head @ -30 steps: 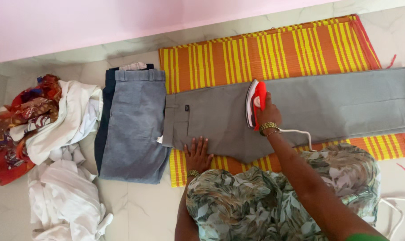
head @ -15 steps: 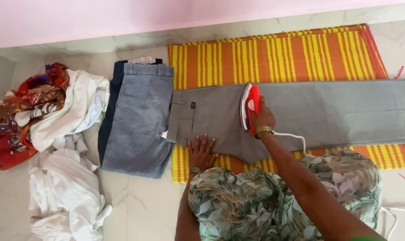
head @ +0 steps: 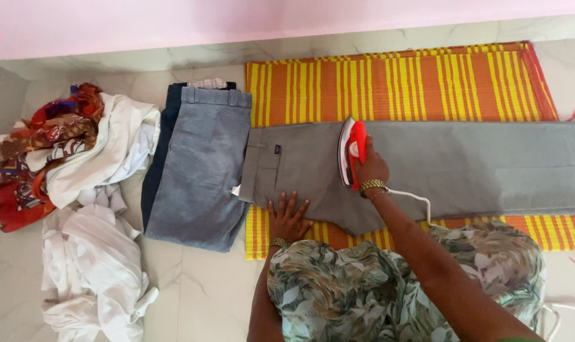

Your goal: The person irons a pair of gray trousers on a striped mat, then folds them and places them aside. They then unfold a gray polo shirt, smooth it out, and begin ironing it.

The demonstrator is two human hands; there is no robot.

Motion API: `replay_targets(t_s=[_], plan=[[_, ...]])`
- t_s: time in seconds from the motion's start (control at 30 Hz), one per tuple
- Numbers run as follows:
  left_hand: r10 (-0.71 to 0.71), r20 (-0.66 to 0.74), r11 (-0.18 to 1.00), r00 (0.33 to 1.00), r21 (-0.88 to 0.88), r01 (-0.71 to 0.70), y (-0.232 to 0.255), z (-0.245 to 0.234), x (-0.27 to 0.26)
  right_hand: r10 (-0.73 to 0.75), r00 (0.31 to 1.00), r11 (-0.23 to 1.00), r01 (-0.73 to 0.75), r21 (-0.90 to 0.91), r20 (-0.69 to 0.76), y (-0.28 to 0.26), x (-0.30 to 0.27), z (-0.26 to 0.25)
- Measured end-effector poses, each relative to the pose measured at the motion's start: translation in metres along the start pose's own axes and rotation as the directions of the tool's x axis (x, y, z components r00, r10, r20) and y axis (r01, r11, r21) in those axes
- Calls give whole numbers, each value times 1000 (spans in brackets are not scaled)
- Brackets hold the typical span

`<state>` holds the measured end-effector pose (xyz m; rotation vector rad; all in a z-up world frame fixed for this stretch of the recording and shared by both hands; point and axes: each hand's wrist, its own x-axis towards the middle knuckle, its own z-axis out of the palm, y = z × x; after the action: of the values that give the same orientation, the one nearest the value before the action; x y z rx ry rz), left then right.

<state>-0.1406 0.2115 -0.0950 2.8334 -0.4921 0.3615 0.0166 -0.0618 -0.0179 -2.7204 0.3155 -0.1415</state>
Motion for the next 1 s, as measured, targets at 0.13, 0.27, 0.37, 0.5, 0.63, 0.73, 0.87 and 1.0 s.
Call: replay_targets(t_s=[0.13, 0.27, 0.37, 0.5, 0.63, 0.73, 0.87, 1.0], plan=[[-9, 10, 1000, 1000, -4, 9, 1, 2, 0, -135, 987, 990, 133, 38, 84, 5, -36, -16], [-13, 6, 1000, 1000, -11, 13, 1, 0, -1, -225, 960, 974, 217, 68, 169, 1, -61, -16], [-8, -3, 1000, 1000, -8, 8, 0, -1, 1, -306, 945, 951, 300, 71, 110, -6, -35, -9], [-10, -14, 999, 1000, -35, 9, 1, -1, 0, -332, 931, 943, 326, 65, 151, -30, 9, -3], [18, -42, 1000, 999, -9, -19, -1, 2, -1, -461, 859, 887, 445, 123, 224, -29, 20, -9], [-1, 15, 1000, 1000, -29, 1, -3, 2, 1, -607, 765, 794, 585, 164, 214, -13, 13, -15], [5, -14, 999, 1000, -35, -6, -3, 4, -1, -569, 774, 820, 560, 118, 279, -4, -23, -24], [-6, -5, 999, 1000, -44, 6, -3, 4, -1, -327, 886, 939, 344, 7, 330, -11, -55, -31]])
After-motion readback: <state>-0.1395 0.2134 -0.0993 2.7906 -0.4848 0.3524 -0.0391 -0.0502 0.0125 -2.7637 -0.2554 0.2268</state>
